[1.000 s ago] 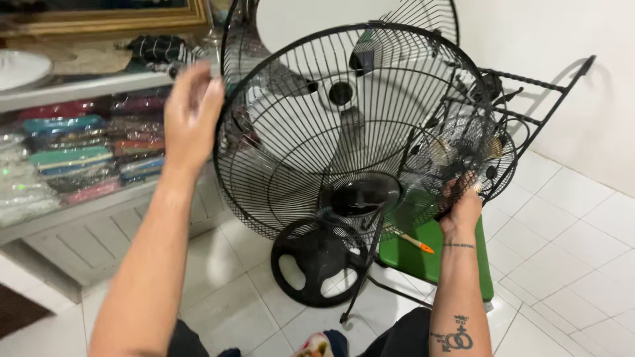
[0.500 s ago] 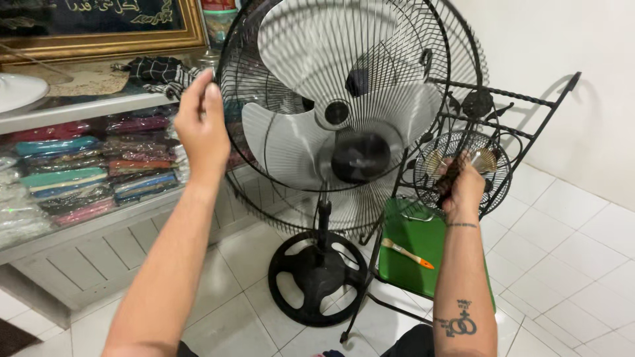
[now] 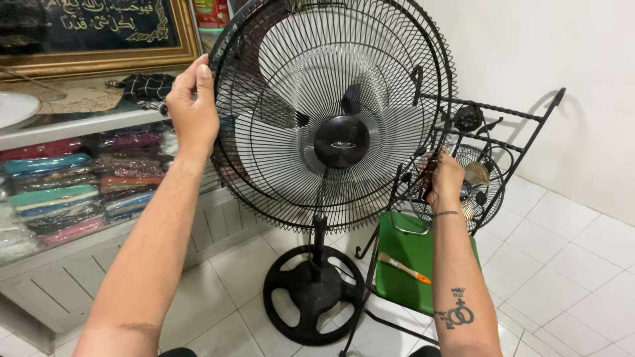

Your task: The person reassembles a standing electric fan by hand. They attach the fan blades to the motor shaft, secure the central hub, and then fit the front wire cage over the blades, aligning it with the stand.

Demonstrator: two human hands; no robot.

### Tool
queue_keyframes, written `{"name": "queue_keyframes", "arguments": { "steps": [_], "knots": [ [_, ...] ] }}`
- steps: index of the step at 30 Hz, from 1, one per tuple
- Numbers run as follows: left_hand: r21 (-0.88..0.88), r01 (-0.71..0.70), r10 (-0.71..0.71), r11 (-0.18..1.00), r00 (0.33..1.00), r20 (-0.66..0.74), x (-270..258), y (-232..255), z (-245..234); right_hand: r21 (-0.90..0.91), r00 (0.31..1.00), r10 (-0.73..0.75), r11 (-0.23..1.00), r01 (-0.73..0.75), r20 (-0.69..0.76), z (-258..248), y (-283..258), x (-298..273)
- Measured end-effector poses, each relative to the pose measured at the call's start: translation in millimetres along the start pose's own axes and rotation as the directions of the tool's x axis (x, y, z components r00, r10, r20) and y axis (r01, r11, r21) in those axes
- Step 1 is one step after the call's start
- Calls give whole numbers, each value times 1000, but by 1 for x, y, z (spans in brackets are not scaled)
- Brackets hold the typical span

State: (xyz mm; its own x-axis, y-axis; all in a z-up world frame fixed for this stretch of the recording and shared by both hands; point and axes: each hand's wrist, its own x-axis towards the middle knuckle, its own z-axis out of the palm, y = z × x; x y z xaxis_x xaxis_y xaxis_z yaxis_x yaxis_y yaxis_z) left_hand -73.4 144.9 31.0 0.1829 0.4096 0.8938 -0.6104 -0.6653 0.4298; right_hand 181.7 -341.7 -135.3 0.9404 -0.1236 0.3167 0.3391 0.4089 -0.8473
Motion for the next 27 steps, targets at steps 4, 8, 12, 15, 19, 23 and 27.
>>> {"name": "queue_keyframes", "arguments": {
  "steps": [4,8,12,15,19,23,27],
  "knots": [
    [-43,48,-48,998,999,17,0,-7,2,-24,1000,5,1000,-6,-22,-3,7,3],
    [-70,77,-75,995,997,27,2,-9,3,-30,999,32,999,-32,-18,5,3,-4],
    [-75,83,-81,994,996,29,0,-10,2,-43,1000,-13,999,12,-14,15,-3,-17],
    [-84,73,-70,994,997,33,-1,-10,2,-82,997,40,996,-46,-65,21,-14,-30],
    [-75,100,-97,992,994,43,-2,-9,2,-90,995,55,994,-63,-82,29,-24,-42],
    [-89,82,-77,993,996,52,-3,-11,1,-73,992,89,993,-96,-93,31,-23,-43],
    [-48,5,-3,999,999,38,-5,-19,2,-40,996,32,999,-35,-78,31,-14,-39]
  ]
}}
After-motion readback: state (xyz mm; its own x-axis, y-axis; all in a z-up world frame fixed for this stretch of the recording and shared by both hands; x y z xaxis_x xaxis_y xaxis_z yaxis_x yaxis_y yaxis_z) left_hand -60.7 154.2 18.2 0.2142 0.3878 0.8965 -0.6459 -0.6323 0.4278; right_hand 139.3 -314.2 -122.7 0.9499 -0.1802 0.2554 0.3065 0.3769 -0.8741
